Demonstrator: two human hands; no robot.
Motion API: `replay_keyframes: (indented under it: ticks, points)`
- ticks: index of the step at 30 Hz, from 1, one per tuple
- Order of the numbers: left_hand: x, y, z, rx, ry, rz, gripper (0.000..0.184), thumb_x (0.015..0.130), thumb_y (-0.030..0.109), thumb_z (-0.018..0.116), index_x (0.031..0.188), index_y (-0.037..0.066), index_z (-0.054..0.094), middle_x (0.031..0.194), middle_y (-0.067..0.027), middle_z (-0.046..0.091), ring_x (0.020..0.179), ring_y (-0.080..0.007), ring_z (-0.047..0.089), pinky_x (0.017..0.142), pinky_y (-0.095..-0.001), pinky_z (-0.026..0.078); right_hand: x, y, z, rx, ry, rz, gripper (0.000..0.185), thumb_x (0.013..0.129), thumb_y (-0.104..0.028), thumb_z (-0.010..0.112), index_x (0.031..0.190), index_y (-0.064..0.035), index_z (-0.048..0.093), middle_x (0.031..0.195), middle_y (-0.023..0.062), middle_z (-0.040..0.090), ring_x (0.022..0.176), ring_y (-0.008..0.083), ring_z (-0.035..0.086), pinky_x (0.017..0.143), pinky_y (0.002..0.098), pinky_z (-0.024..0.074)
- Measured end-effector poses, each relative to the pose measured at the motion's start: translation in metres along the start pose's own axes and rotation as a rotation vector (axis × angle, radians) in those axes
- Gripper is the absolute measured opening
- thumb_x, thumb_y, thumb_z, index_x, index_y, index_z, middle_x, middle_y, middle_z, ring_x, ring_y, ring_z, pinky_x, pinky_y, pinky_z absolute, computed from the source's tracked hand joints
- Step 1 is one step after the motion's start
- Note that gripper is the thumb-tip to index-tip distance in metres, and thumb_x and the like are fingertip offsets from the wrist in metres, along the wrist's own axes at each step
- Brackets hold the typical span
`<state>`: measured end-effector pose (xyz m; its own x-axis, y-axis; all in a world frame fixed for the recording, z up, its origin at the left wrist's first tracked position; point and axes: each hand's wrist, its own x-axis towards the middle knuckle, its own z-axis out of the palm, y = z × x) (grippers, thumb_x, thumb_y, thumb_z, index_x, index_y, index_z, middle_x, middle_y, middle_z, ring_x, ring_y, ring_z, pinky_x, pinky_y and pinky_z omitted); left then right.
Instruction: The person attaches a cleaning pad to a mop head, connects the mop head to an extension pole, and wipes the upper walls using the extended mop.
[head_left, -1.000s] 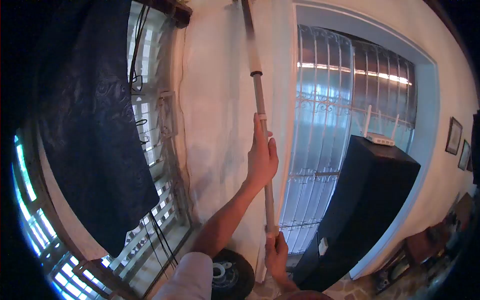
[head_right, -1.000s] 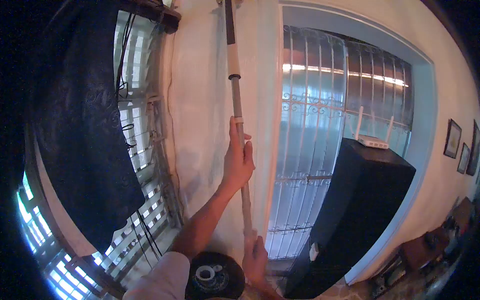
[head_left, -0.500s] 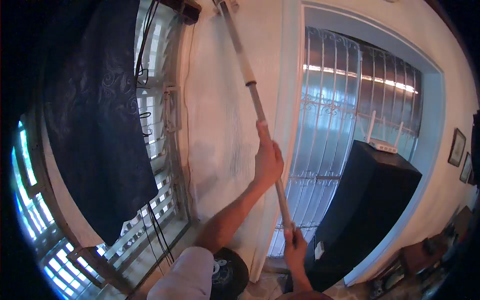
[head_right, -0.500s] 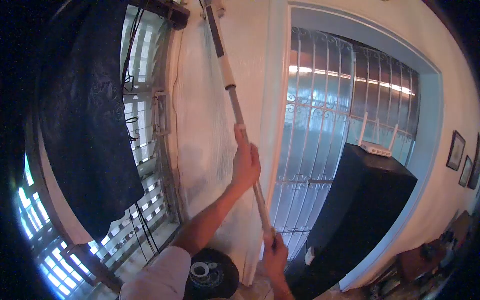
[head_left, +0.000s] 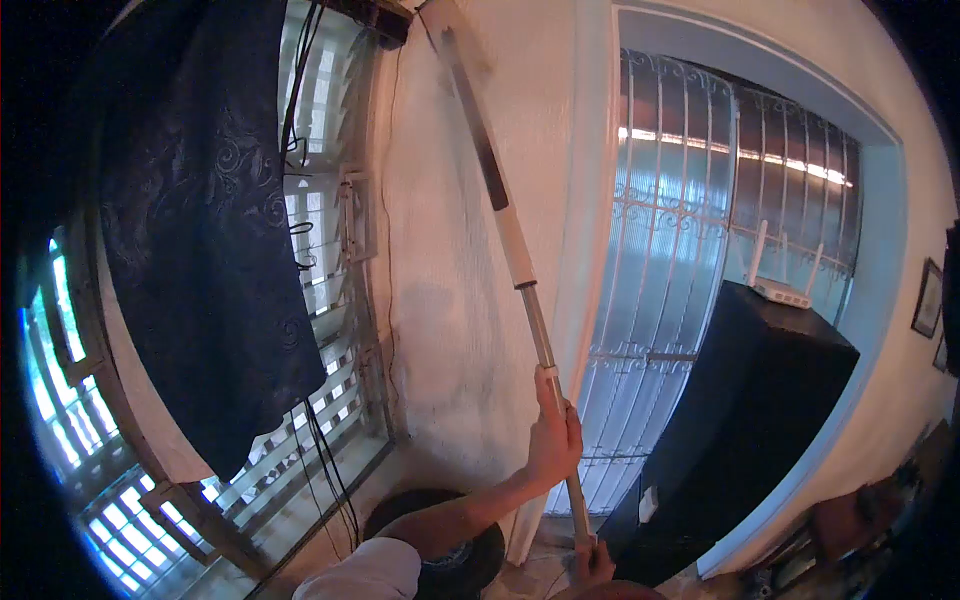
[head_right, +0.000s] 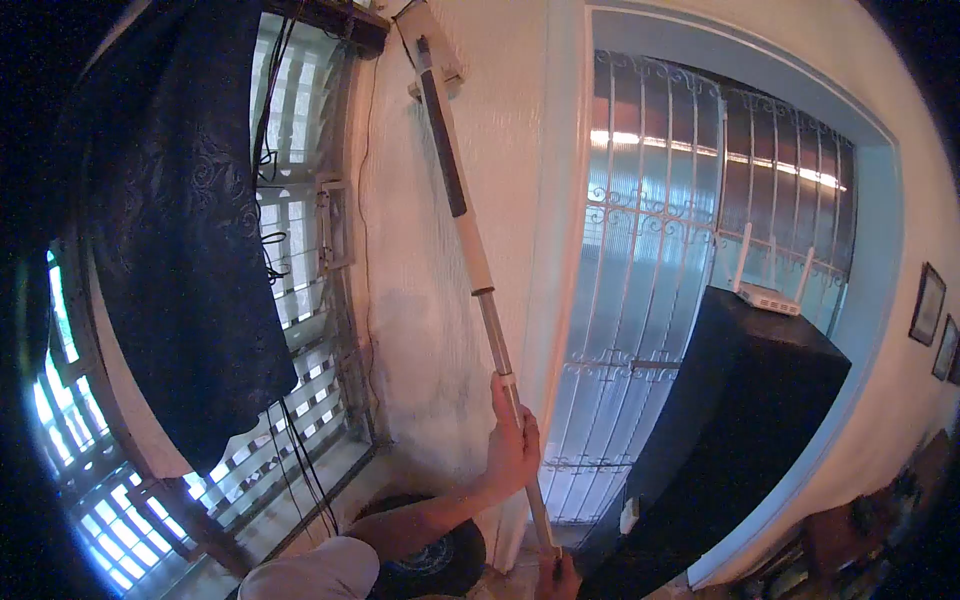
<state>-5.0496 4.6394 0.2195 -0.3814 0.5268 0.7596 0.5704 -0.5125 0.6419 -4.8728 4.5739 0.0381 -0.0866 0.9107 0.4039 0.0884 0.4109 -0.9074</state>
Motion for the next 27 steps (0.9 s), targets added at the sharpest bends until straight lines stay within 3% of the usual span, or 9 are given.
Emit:
replay_keyframes:
  ticks: [3,6,9,11,14,16,19,21,27]
  points:
    - [0.022,0.007,0.003,-0.009,0.062,0.119,0.085,0.1,0.004,0.049,0.161,0.001,-0.011,0.09,-0.0254,0.066,0.073,-0.0439,0.069,0.063,-0.0492,0.054,-0.009,0.013,0.001,-0.132,0.092,0.024,0.034,0.103,-0.035,0.064,0.107,-0.0012,0.064,0.079,-0.0021,0.056,0.075,0.0065,0.048,0.062,0.0276,0.0399]
    - [0.08,0.02,0.0,0.004,0.094,0.225,0.085,0.1,0.003,0.048,0.161,0.001,-0.011,0.091,-0.0264,0.066,0.072,-0.0447,0.068,0.062,-0.0492,0.054,0.027,-0.042,0.016,0.0,0.1,-0.076,0.036,0.103,-0.035,0.064,0.103,0.0005,0.066,0.07,-0.0027,0.053,0.066,0.006,0.046,0.054,0.0285,0.0361]
    - [0.136,0.052,-0.013,0.052,0.066,0.212,0.084,0.101,0.004,0.048,0.162,0.001,-0.009,0.104,-0.0308,0.065,0.084,-0.0466,0.069,0.069,-0.0498,0.056,0.061,-0.071,0.031,0.053,0.037,-0.023,0.033,0.104,-0.034,0.063,0.106,-0.0011,0.066,0.076,-0.0023,0.056,0.072,0.0054,0.049,0.057,0.028,0.0369]
    - [0.157,0.064,-0.019,0.048,0.02,0.24,0.084,0.102,0.007,0.048,0.162,0.003,-0.01,0.125,-0.0365,0.062,0.085,-0.0497,0.068,0.072,-0.0526,0.056,0.067,-0.073,0.04,0.094,0.022,-0.017,0.036,0.104,-0.037,0.062,0.109,-0.0017,0.066,0.077,-0.0031,0.056,0.072,0.0061,0.049,0.059,0.0274,0.0382]
    - [0.136,0.059,-0.017,0.084,-0.009,0.312,0.087,0.1,0.006,0.05,0.162,0.002,-0.01,0.131,-0.0375,0.059,0.081,-0.051,0.067,0.066,-0.0547,0.054,0.045,-0.078,0.056,0.237,0.015,-0.038,0.041,0.105,-0.041,0.06,0.115,-0.0026,0.066,0.08,-0.0039,0.056,0.073,0.0067,0.048,0.063,0.0266,0.0403]
    - [0.088,0.044,-0.013,0.07,-0.112,0.193,0.087,0.099,0.006,0.051,0.162,0.002,-0.009,0.134,-0.039,0.056,0.081,-0.0519,0.067,0.065,-0.0548,0.055,0.009,-0.031,0.052,0.28,0.012,0.0,0.042,0.106,-0.042,0.058,0.119,-0.003,0.065,0.086,-0.002,0.059,0.078,0.0068,0.051,0.07,0.0277,0.0429]
    - [0.008,0.021,0.003,0.1,-0.062,0.265,0.087,0.099,0.007,0.052,0.163,0.002,-0.007,0.127,-0.0376,0.06,0.077,-0.0507,0.067,0.062,-0.0548,0.054,-0.044,-0.002,0.042,0.161,0.066,0.096,0.042,0.106,-0.042,0.058,0.12,-0.0028,0.065,0.086,-0.0021,0.059,0.078,0.007,0.051,0.069,0.028,0.043]
    - [-0.023,0.021,0.001,0.021,-0.187,0.125,0.086,0.1,0.007,0.052,0.163,0.002,-0.005,0.119,-0.0349,0.064,0.075,-0.0491,0.067,0.06,-0.0539,0.053,-0.054,-0.006,0.038,0.112,0.096,0.135,0.042,0.106,-0.042,0.057,0.12,-0.0027,0.065,0.086,-0.0021,0.059,0.078,0.0071,0.05,0.069,0.0283,0.043]
    - [0.039,0.06,-0.003,0.005,-0.118,0.196,0.082,0.101,0.004,0.051,0.164,0.006,-0.002,0.108,-0.0324,0.067,0.072,-0.0472,0.068,0.061,-0.0521,0.054,-0.039,-0.049,0.039,0.112,0.129,0.121,0.042,0.106,-0.041,0.057,0.12,-0.0024,0.065,0.086,-0.0022,0.059,0.077,0.0074,0.05,0.068,0.029,0.0432]
